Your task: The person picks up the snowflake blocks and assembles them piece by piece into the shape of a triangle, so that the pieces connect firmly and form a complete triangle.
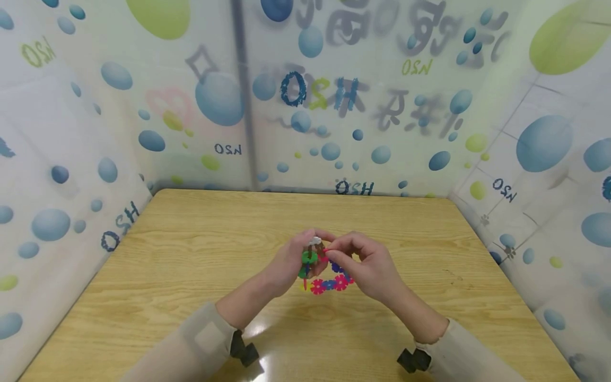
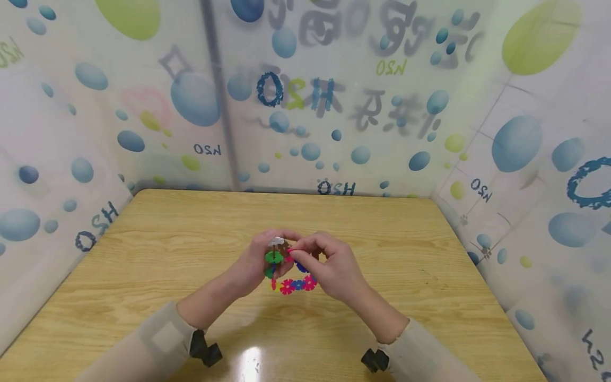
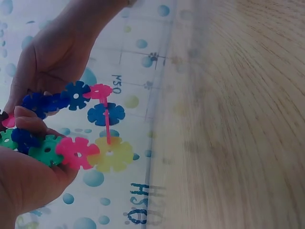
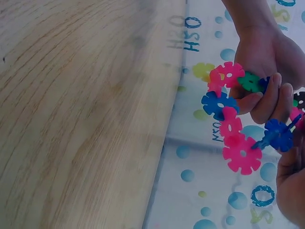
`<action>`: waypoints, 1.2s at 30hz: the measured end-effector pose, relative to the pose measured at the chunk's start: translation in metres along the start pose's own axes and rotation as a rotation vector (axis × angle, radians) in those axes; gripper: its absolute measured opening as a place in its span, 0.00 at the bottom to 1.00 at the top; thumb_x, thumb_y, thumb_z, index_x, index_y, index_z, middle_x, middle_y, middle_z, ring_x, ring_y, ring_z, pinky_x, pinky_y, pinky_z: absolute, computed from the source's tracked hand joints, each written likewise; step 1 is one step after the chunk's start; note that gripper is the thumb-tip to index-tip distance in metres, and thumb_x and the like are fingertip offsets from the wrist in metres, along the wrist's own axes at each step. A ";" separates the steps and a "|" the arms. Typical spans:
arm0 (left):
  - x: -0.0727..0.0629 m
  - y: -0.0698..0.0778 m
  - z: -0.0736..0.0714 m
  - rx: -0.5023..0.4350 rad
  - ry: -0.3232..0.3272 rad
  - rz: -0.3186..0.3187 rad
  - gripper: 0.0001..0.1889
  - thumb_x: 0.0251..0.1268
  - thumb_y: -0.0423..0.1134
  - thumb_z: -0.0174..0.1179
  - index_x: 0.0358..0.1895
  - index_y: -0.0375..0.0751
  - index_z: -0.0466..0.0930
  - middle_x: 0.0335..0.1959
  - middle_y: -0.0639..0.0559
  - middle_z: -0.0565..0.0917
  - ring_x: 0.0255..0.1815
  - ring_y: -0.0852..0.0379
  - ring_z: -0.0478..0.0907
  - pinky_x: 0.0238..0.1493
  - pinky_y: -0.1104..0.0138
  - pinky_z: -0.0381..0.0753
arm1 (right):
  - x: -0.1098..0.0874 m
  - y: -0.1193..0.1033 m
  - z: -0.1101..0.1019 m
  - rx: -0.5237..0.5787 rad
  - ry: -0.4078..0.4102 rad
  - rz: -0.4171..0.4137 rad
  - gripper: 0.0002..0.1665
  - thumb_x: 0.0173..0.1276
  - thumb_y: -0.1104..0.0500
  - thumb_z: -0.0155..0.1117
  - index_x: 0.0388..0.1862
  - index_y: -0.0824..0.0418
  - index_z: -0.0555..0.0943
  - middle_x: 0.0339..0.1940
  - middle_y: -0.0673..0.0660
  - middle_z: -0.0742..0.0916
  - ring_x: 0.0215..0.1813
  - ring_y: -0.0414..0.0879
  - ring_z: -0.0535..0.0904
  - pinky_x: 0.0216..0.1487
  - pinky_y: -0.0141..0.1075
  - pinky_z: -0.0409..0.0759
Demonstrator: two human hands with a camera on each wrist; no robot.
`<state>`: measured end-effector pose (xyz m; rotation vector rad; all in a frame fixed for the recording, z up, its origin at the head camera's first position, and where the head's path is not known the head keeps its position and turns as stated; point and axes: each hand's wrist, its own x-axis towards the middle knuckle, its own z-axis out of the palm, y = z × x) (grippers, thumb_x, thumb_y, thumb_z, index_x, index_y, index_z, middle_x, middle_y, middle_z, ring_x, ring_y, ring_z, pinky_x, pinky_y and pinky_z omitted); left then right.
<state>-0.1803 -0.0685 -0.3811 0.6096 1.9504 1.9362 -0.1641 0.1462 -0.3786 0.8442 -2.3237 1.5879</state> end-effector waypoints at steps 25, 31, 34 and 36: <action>-0.002 0.005 -0.013 0.182 0.328 0.350 0.04 0.78 0.37 0.69 0.48 0.43 0.91 0.42 0.47 0.91 0.36 0.55 0.83 0.40 0.68 0.86 | 0.001 0.007 -0.001 0.142 0.005 0.021 0.09 0.79 0.68 0.68 0.55 0.64 0.85 0.48 0.59 0.89 0.47 0.43 0.89 0.49 0.31 0.90; -0.002 0.006 -0.013 0.150 0.326 0.334 0.06 0.78 0.37 0.70 0.50 0.42 0.91 0.41 0.45 0.91 0.34 0.47 0.82 0.35 0.69 0.84 | 0.000 0.007 -0.004 0.161 -0.007 -0.006 0.12 0.76 0.70 0.71 0.56 0.64 0.89 0.50 0.61 0.90 0.49 0.42 0.91 0.52 0.32 0.91; -0.003 0.006 -0.013 0.150 0.330 0.342 0.07 0.78 0.37 0.70 0.52 0.41 0.92 0.43 0.45 0.92 0.36 0.43 0.83 0.37 0.68 0.86 | 0.000 0.008 -0.003 0.170 -0.005 -0.034 0.12 0.74 0.72 0.72 0.54 0.64 0.90 0.50 0.61 0.90 0.49 0.43 0.91 0.52 0.33 0.91; -0.003 0.007 -0.013 0.154 0.339 0.351 0.08 0.77 0.36 0.70 0.53 0.40 0.93 0.43 0.46 0.92 0.36 0.45 0.84 0.38 0.67 0.87 | 0.001 0.009 -0.003 0.164 0.011 -0.058 0.12 0.73 0.73 0.73 0.52 0.65 0.91 0.48 0.61 0.91 0.49 0.42 0.91 0.51 0.33 0.91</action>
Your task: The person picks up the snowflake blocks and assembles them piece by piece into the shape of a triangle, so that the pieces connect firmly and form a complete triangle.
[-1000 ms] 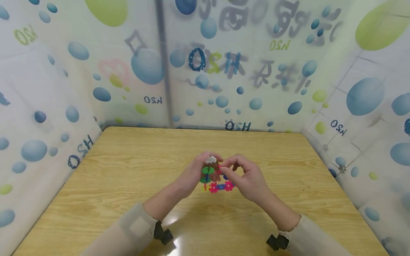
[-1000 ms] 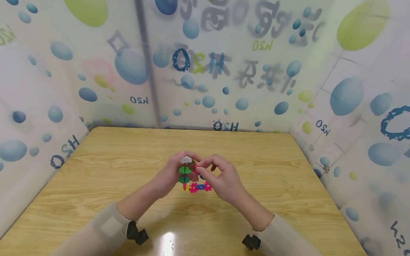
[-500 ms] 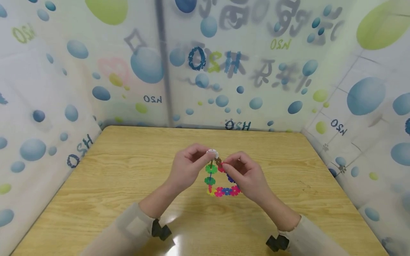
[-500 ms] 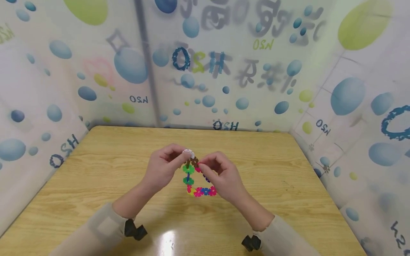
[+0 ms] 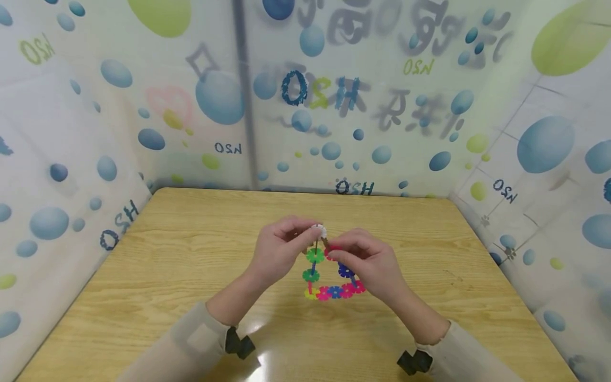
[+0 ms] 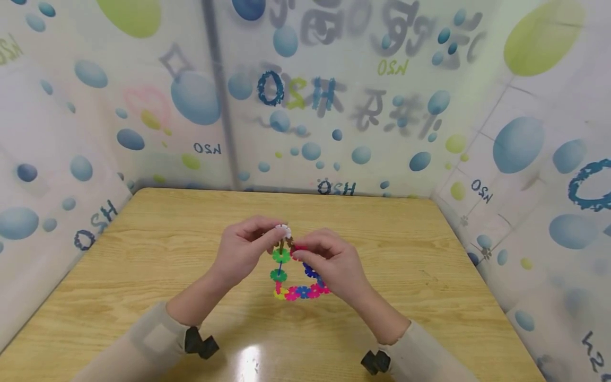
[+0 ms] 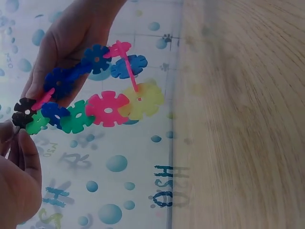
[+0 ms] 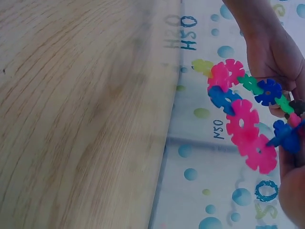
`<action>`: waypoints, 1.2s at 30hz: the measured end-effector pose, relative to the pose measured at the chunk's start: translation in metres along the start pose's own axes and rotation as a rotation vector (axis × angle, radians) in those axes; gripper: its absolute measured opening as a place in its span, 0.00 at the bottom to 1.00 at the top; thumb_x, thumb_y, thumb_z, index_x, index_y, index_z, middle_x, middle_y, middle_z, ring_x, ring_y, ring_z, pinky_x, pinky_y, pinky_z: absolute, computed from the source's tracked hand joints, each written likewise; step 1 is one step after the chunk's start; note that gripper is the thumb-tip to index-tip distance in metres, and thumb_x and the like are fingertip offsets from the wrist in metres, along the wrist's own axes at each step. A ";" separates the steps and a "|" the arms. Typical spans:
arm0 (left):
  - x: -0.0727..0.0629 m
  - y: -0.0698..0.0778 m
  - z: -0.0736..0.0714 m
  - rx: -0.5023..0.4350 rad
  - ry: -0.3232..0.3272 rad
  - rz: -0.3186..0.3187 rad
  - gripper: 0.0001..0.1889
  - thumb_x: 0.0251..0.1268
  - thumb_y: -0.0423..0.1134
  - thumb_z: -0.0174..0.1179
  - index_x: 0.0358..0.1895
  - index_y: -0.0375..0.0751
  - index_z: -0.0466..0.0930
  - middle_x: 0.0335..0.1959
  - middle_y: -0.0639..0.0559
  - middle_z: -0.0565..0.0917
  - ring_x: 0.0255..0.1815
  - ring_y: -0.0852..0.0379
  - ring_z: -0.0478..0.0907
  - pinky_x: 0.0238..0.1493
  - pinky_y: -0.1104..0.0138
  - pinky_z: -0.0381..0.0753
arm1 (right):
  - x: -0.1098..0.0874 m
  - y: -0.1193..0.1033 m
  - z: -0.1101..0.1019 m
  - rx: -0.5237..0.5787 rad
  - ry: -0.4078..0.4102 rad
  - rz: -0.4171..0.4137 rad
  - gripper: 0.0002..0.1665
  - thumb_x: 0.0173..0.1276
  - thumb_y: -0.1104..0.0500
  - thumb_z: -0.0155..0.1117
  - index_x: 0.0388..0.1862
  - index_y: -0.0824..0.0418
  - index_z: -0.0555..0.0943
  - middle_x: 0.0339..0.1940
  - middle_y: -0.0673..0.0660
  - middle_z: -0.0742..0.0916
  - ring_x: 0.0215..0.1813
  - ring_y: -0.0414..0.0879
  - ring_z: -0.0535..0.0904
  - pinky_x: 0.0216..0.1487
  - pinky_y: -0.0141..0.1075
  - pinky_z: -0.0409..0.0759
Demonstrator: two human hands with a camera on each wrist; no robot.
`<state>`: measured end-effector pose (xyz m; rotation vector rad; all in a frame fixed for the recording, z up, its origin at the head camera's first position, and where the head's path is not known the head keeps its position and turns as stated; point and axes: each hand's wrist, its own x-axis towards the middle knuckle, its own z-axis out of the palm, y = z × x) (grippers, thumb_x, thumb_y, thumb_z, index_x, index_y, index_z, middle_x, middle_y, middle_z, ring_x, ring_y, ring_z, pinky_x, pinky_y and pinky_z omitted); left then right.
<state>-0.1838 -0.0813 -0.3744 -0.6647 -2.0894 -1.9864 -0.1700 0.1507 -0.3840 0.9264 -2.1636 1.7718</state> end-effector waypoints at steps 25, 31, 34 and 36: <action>0.008 0.003 0.003 0.134 -0.014 0.005 0.08 0.77 0.37 0.71 0.51 0.41 0.96 0.39 0.48 0.90 0.36 0.57 0.85 0.40 0.68 0.89 | 0.001 -0.003 0.004 -0.138 0.103 0.030 0.11 0.69 0.71 0.77 0.47 0.60 0.95 0.45 0.56 0.93 0.46 0.39 0.90 0.42 0.29 0.89; 0.010 0.003 -0.002 0.121 -0.035 -0.058 0.11 0.79 0.43 0.70 0.56 0.47 0.95 0.44 0.52 0.90 0.44 0.54 0.85 0.46 0.69 0.88 | 0.005 -0.005 0.003 -0.094 0.086 0.100 0.09 0.72 0.67 0.77 0.48 0.59 0.94 0.47 0.56 0.92 0.49 0.40 0.90 0.49 0.30 0.90; 0.009 0.000 -0.005 0.098 -0.058 -0.075 0.13 0.81 0.43 0.68 0.61 0.48 0.92 0.50 0.51 0.92 0.51 0.48 0.88 0.51 0.67 0.90 | 0.005 -0.003 0.002 -0.061 0.095 0.119 0.08 0.73 0.68 0.76 0.48 0.61 0.94 0.47 0.56 0.92 0.49 0.41 0.91 0.50 0.31 0.90; 0.008 -0.003 -0.009 0.093 -0.071 -0.082 0.15 0.82 0.43 0.67 0.64 0.47 0.90 0.53 0.49 0.92 0.52 0.46 0.88 0.53 0.65 0.90 | 0.006 -0.002 0.000 -0.048 0.115 0.137 0.08 0.73 0.67 0.76 0.48 0.62 0.94 0.47 0.53 0.92 0.48 0.41 0.91 0.49 0.31 0.90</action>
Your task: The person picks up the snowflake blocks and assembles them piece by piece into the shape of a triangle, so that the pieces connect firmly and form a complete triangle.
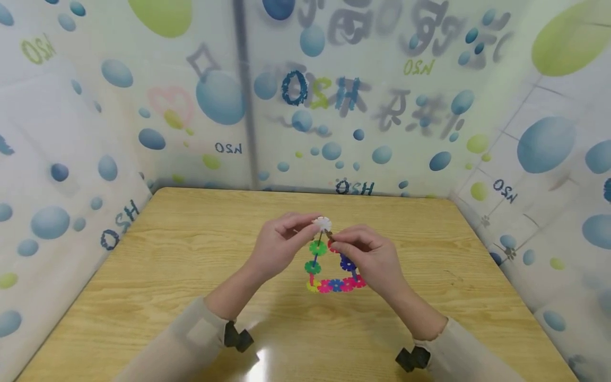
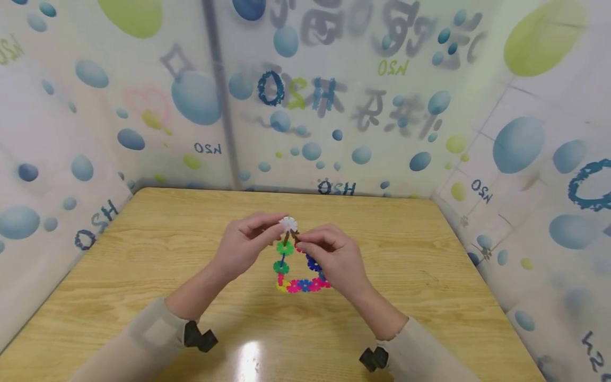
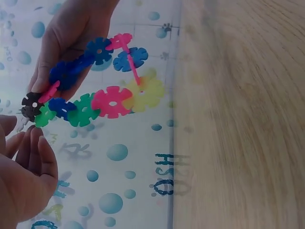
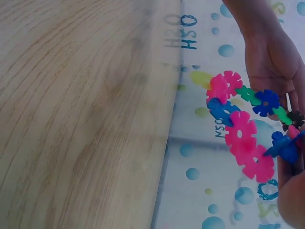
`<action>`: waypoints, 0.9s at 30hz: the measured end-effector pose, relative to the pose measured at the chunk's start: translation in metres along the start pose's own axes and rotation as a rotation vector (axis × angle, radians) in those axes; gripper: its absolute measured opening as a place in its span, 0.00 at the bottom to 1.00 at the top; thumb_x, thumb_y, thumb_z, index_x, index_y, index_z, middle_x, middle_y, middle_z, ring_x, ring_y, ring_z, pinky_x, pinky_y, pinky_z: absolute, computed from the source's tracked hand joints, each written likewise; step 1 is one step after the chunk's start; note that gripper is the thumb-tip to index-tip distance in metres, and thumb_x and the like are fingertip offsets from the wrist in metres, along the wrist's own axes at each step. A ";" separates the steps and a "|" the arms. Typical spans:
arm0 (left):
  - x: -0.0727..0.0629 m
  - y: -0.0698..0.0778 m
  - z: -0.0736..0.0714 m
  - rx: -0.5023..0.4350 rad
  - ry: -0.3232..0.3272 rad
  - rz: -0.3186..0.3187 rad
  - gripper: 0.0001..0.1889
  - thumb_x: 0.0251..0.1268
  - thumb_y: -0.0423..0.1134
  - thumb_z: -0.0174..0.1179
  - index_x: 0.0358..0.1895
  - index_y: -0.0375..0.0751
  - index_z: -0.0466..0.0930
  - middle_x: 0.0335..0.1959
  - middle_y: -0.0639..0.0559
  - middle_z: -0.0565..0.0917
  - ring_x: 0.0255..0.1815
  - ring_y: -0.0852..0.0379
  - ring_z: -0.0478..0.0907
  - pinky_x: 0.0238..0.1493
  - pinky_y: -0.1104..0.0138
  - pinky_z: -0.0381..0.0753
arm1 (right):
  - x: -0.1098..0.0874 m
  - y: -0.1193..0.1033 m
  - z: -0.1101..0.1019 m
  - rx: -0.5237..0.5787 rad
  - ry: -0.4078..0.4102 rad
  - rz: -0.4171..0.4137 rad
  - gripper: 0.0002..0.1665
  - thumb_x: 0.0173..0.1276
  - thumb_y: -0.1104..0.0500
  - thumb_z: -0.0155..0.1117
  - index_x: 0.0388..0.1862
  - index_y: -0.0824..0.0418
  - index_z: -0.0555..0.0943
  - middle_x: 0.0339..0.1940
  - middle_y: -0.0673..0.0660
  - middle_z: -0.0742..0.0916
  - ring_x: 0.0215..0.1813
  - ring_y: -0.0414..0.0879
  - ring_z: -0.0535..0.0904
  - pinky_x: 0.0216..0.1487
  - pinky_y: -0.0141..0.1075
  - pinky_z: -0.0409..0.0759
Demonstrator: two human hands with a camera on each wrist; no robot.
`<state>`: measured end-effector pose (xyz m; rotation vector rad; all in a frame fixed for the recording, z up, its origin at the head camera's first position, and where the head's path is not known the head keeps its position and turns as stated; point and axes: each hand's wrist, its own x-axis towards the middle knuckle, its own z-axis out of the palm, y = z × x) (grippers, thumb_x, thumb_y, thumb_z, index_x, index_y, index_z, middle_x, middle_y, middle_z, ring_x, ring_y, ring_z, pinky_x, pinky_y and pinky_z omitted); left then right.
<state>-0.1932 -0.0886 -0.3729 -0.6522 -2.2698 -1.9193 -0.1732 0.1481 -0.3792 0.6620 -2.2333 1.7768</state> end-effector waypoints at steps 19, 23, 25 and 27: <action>-0.015 -0.018 -0.006 0.046 -0.211 -0.182 0.07 0.82 0.39 0.65 0.55 0.46 0.88 0.47 0.50 0.92 0.47 0.53 0.90 0.56 0.46 0.91 | 0.009 0.003 -0.007 0.136 0.191 0.220 0.15 0.77 0.58 0.75 0.56 0.65 0.90 0.48 0.47 0.93 0.52 0.44 0.92 0.57 0.34 0.90; -0.014 -0.018 -0.007 0.062 -0.190 -0.180 0.08 0.81 0.39 0.66 0.55 0.44 0.88 0.46 0.50 0.93 0.45 0.55 0.90 0.54 0.50 0.92 | 0.010 0.004 -0.010 0.116 0.186 0.245 0.16 0.77 0.56 0.75 0.57 0.63 0.88 0.48 0.45 0.93 0.52 0.43 0.91 0.55 0.31 0.90; -0.014 -0.018 -0.008 0.061 -0.176 -0.181 0.09 0.81 0.39 0.66 0.56 0.43 0.88 0.46 0.48 0.93 0.46 0.54 0.90 0.54 0.52 0.92 | 0.010 0.005 -0.013 0.110 0.172 0.253 0.17 0.78 0.56 0.75 0.59 0.63 0.88 0.48 0.45 0.93 0.52 0.42 0.90 0.55 0.30 0.89; -0.013 -0.019 -0.009 0.052 -0.159 -0.188 0.09 0.81 0.39 0.66 0.56 0.42 0.88 0.46 0.48 0.93 0.46 0.53 0.90 0.53 0.54 0.92 | 0.011 0.006 -0.015 0.110 0.155 0.257 0.18 0.78 0.56 0.75 0.60 0.64 0.87 0.49 0.45 0.92 0.53 0.42 0.89 0.56 0.30 0.89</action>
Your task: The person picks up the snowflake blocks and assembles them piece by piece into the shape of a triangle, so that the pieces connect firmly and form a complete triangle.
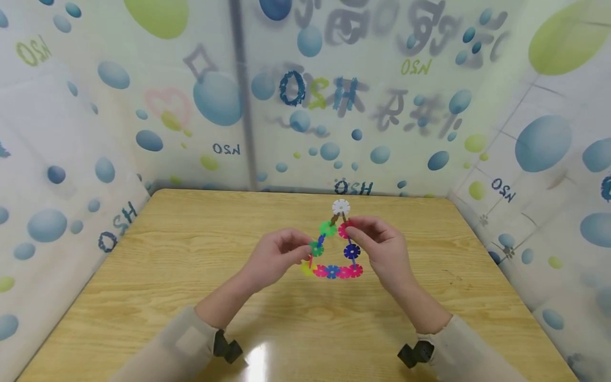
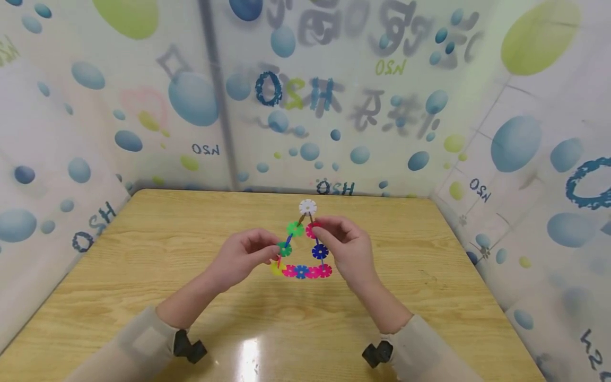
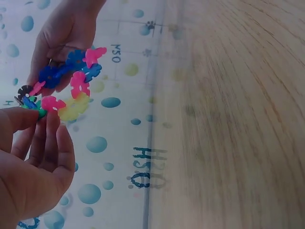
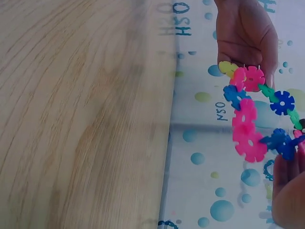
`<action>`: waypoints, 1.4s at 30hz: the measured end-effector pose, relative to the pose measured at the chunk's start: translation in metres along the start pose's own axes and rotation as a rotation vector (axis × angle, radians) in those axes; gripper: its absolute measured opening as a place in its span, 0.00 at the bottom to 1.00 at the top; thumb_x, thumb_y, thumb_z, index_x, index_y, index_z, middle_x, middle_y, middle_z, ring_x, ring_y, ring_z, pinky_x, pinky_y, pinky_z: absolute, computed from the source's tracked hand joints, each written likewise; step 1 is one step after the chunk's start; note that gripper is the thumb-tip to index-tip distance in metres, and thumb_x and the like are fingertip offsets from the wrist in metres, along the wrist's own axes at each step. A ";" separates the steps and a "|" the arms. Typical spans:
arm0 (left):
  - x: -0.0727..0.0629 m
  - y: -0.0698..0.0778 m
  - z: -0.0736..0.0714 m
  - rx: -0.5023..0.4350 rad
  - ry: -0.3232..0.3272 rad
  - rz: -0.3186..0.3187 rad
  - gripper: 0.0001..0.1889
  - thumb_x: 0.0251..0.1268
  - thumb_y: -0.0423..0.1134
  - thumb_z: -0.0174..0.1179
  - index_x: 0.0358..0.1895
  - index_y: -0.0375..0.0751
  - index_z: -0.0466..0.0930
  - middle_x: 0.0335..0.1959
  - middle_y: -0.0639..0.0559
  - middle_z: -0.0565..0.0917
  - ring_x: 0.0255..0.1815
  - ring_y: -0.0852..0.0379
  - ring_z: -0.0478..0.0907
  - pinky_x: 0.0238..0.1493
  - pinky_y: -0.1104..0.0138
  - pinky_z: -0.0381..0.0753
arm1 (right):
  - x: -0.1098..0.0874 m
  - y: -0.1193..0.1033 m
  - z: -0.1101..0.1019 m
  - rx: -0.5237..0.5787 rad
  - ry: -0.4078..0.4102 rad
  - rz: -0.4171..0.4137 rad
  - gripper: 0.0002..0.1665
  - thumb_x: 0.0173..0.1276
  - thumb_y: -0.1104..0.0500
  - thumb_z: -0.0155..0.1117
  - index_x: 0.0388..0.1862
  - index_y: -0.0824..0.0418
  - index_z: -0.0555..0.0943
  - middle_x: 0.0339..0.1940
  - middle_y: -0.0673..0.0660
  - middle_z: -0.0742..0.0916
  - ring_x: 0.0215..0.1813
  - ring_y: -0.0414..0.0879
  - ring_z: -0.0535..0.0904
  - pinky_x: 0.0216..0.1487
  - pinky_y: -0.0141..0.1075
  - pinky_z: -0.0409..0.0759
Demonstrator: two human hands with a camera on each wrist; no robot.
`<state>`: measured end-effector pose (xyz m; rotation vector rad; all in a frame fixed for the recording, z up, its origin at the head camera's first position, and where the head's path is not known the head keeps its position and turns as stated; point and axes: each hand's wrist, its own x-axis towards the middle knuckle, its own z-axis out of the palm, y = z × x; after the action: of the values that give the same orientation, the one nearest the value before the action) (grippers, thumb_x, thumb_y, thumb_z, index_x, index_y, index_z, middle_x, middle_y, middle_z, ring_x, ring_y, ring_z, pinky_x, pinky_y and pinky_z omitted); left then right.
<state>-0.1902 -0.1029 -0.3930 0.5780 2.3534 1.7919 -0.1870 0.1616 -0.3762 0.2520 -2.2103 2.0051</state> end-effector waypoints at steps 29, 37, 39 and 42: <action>0.019 -0.017 -0.005 -0.075 0.098 -0.123 0.11 0.80 0.39 0.67 0.56 0.40 0.90 0.47 0.47 0.93 0.45 0.56 0.90 0.48 0.61 0.90 | 0.012 0.029 -0.013 -0.112 -0.227 0.223 0.17 0.83 0.55 0.68 0.60 0.66 0.84 0.47 0.56 0.90 0.48 0.46 0.89 0.55 0.38 0.90; 0.022 -0.021 -0.005 -0.074 0.081 -0.130 0.11 0.81 0.41 0.66 0.57 0.42 0.90 0.51 0.49 0.92 0.58 0.44 0.87 0.62 0.51 0.88 | 0.014 0.036 -0.016 -0.050 -0.201 0.263 0.18 0.84 0.55 0.67 0.62 0.67 0.82 0.46 0.50 0.90 0.51 0.44 0.88 0.56 0.35 0.89; 0.022 -0.019 -0.006 -0.102 0.067 -0.125 0.12 0.82 0.42 0.65 0.60 0.42 0.89 0.54 0.48 0.91 0.60 0.45 0.86 0.64 0.53 0.88 | 0.013 0.033 -0.017 -0.029 -0.196 0.235 0.19 0.84 0.55 0.67 0.62 0.67 0.82 0.46 0.49 0.90 0.51 0.44 0.88 0.56 0.34 0.89; 0.020 -0.015 -0.007 -0.154 0.038 -0.124 0.14 0.83 0.43 0.64 0.63 0.44 0.87 0.59 0.48 0.90 0.61 0.49 0.87 0.64 0.56 0.89 | 0.011 0.029 -0.017 0.005 -0.190 0.192 0.18 0.84 0.55 0.67 0.62 0.67 0.82 0.45 0.48 0.90 0.51 0.43 0.88 0.56 0.33 0.89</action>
<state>-0.2143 -0.1047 -0.4023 0.3728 2.1956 1.9216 -0.2044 0.1807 -0.4002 0.2480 -2.4289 2.1662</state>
